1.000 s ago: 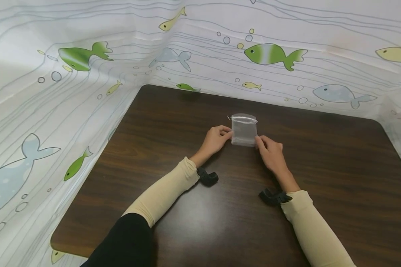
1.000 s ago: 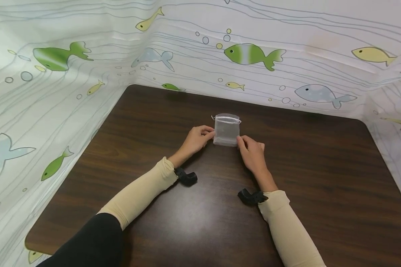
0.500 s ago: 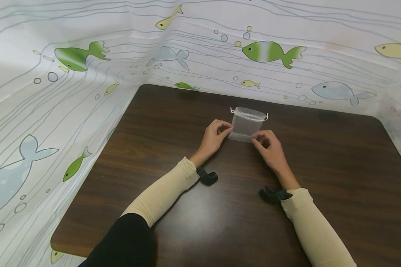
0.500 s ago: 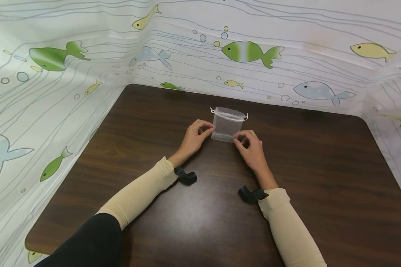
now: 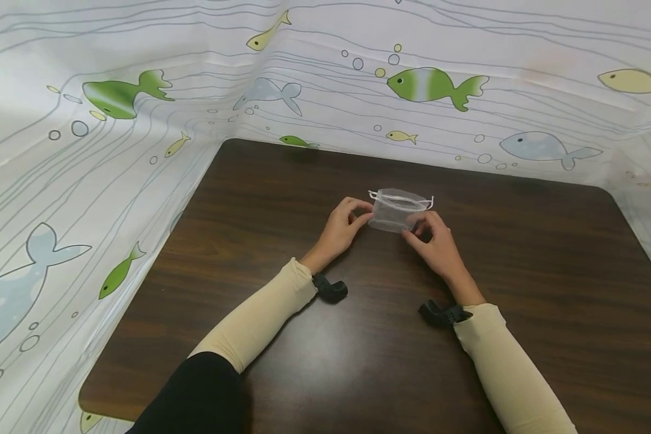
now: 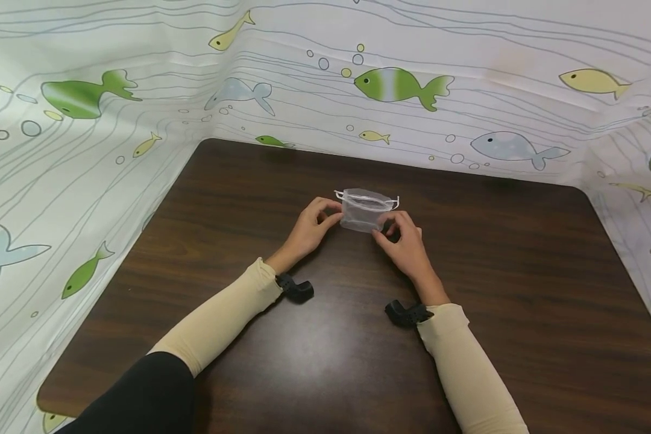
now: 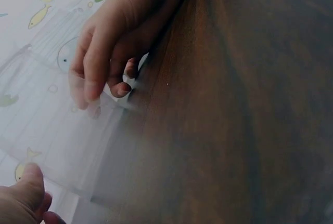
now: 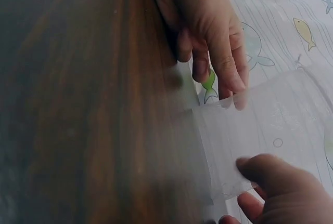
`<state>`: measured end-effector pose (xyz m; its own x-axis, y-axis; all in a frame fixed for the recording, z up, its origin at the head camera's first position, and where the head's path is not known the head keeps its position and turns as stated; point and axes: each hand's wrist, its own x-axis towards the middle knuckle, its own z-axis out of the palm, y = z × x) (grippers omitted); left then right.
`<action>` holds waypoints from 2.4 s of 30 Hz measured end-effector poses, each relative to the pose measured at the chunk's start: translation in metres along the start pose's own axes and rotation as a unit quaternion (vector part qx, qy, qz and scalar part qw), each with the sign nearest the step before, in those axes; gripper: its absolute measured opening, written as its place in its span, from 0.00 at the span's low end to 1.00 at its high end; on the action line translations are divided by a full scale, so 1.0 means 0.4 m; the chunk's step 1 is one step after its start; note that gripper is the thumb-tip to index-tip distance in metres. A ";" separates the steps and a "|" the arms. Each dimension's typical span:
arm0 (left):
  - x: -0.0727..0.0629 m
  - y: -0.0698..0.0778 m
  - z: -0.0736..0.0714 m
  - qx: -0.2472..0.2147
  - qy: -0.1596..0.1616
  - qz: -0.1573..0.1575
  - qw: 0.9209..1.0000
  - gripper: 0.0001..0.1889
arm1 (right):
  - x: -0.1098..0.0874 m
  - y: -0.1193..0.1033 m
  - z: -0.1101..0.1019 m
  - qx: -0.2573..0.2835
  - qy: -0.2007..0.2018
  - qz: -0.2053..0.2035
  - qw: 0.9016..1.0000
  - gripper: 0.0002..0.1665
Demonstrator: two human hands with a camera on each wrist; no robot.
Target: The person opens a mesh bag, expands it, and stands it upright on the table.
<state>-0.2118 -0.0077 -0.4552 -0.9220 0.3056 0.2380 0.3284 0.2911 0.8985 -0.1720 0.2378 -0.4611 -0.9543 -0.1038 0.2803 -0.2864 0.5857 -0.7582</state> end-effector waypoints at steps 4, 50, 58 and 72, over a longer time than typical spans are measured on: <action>0.001 -0.001 -0.001 -0.005 -0.004 -0.002 1.000 0.13 | 0.000 -0.007 -0.004 0.003 0.000 0.028 1.000 0.18; 0.004 0.015 -0.010 0.073 -0.018 -0.034 0.997 0.19 | -0.004 -0.014 -0.006 -0.014 0.004 0.049 0.999 0.24; -0.003 0.014 -0.012 0.089 -0.050 -0.044 0.994 0.21 | 0.000 -0.019 0.002 0.001 0.003 0.058 0.998 0.20; 0.009 0.000 -0.002 -0.066 0.035 0.004 0.997 0.14 | -0.008 -0.011 -0.011 0.028 -0.048 0.013 0.998 0.26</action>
<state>-0.2155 -0.0073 -0.4542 -0.9329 0.2428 0.2661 0.3102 0.1661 0.9360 -0.1672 0.2391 -0.4560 -0.9645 -0.1671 0.2044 -0.2631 0.5431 -0.7974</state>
